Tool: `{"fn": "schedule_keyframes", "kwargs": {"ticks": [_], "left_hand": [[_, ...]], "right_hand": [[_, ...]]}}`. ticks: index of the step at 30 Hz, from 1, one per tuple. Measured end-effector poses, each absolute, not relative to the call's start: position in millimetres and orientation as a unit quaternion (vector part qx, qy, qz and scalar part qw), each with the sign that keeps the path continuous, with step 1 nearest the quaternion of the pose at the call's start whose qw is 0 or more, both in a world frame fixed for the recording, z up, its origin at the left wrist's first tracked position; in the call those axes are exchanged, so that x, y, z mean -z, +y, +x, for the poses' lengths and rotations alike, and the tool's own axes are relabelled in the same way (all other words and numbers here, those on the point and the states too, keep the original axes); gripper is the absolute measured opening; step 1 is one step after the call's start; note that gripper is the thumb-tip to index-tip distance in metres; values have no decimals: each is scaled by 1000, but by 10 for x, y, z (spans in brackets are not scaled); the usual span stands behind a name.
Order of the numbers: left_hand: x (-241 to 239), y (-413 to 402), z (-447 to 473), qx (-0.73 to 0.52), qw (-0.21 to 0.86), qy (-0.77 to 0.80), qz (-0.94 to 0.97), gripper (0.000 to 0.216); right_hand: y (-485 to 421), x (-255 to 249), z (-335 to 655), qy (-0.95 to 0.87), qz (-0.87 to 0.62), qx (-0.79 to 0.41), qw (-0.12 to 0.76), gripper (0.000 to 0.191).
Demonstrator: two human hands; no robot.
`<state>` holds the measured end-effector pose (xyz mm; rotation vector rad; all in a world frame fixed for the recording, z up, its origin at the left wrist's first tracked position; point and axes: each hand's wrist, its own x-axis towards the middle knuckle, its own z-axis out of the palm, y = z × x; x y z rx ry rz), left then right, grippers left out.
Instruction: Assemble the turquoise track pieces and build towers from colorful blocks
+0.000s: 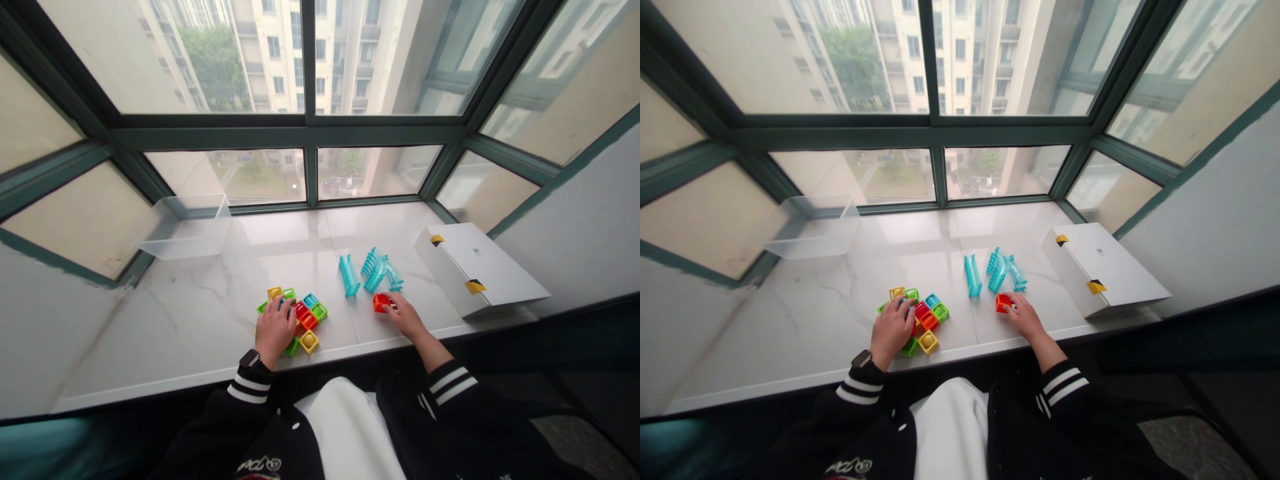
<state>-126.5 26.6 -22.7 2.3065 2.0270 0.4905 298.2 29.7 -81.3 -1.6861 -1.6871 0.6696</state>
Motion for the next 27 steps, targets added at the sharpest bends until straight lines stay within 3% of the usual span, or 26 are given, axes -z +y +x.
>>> {"fn": "schedule_keyframes", "kwargs": {"ticks": [5, 13, 27], "left_hand": [[219, 258, -1264, -153, 13, 655, 740, 39], [256, 261, -1277, -166, 17, 650, 741, 38], [252, 254, -1277, -167, 16, 649, 742, 38]], "right_hand": [[345, 881, 2999, -672, -640, -232, 291, 44], [360, 917, 2874, -612, -688, -208, 329, 61], [358, 856, 2839, -625, -711, -160, 281, 49]]}}
